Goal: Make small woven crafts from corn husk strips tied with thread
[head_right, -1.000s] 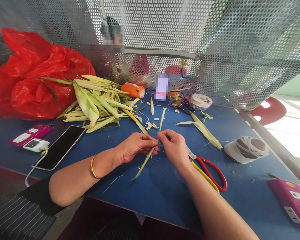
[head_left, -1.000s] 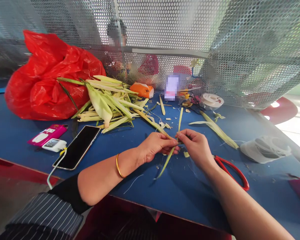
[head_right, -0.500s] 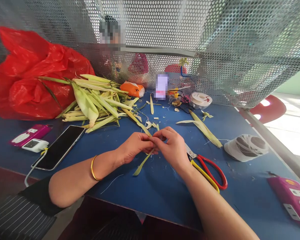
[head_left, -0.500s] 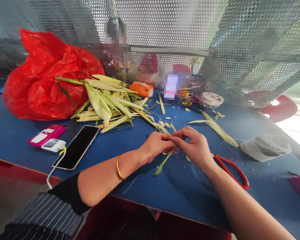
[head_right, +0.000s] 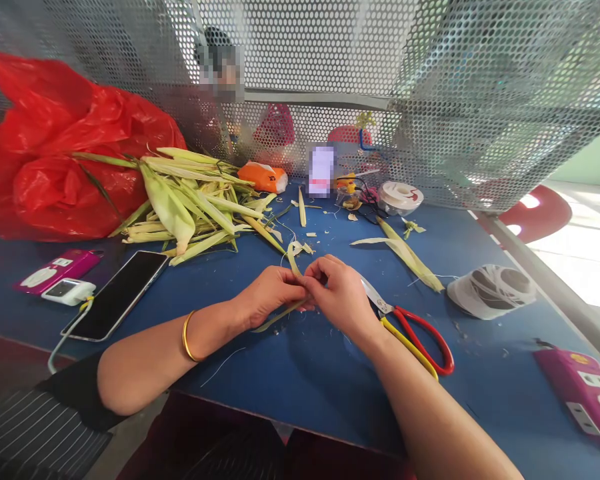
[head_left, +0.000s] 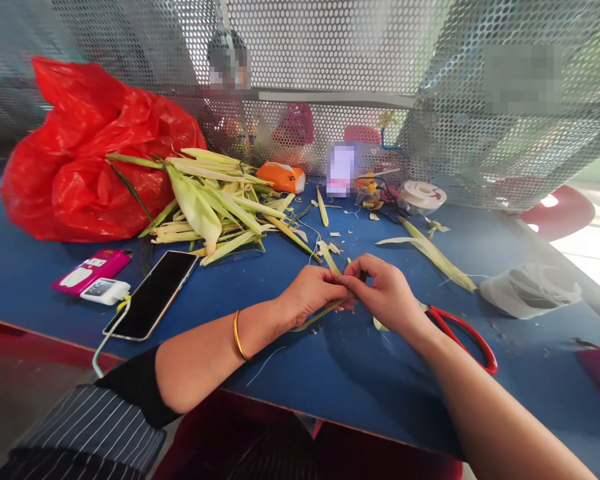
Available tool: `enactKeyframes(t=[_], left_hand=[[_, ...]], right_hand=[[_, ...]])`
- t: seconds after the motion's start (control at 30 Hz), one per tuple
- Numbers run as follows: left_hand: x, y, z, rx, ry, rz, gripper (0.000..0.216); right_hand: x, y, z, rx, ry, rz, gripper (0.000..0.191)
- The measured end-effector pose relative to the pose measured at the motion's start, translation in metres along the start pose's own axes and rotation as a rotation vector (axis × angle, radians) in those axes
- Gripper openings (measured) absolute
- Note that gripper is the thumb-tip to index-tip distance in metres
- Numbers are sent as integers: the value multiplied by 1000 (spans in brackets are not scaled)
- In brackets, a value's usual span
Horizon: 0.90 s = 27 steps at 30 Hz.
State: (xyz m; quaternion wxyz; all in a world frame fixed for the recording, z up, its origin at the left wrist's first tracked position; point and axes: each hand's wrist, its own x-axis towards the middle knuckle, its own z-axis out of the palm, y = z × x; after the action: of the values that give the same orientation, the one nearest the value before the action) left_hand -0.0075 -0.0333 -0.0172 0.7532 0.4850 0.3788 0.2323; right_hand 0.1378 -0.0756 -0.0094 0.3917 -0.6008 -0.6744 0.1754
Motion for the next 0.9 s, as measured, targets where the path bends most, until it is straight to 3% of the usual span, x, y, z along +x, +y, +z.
enactKeyframes(t=[0.23, 0.33, 0.4, 0.5, 0.63, 0.77, 0.9], left_hand=[[-3, 8, 1, 7, -33, -21, 11], [-2, 11, -3, -62, -9, -56, 3], [0, 13, -7, -111, 8, -67, 12], [1, 18, -11, -148, 33, -30, 20], [0, 20, -11, -146, 131, -2, 14], [2, 19, -11, -167, 169, -11, 13], [6, 20, -15, -200, 238, 31, 11]], right_hand=[[0, -2, 5, -41, 97, -101, 16], [3, 3, -5, 8, 194, -37, 15], [6, 6, -15, 59, 232, 54, 20], [8, 8, -27, 108, 97, 137, 27], [4, 1, -24, 30, -97, 94, 27], [0, 0, -15, -40, -97, 70, 31], [3, 6, -12, -19, 17, 122, 33]])
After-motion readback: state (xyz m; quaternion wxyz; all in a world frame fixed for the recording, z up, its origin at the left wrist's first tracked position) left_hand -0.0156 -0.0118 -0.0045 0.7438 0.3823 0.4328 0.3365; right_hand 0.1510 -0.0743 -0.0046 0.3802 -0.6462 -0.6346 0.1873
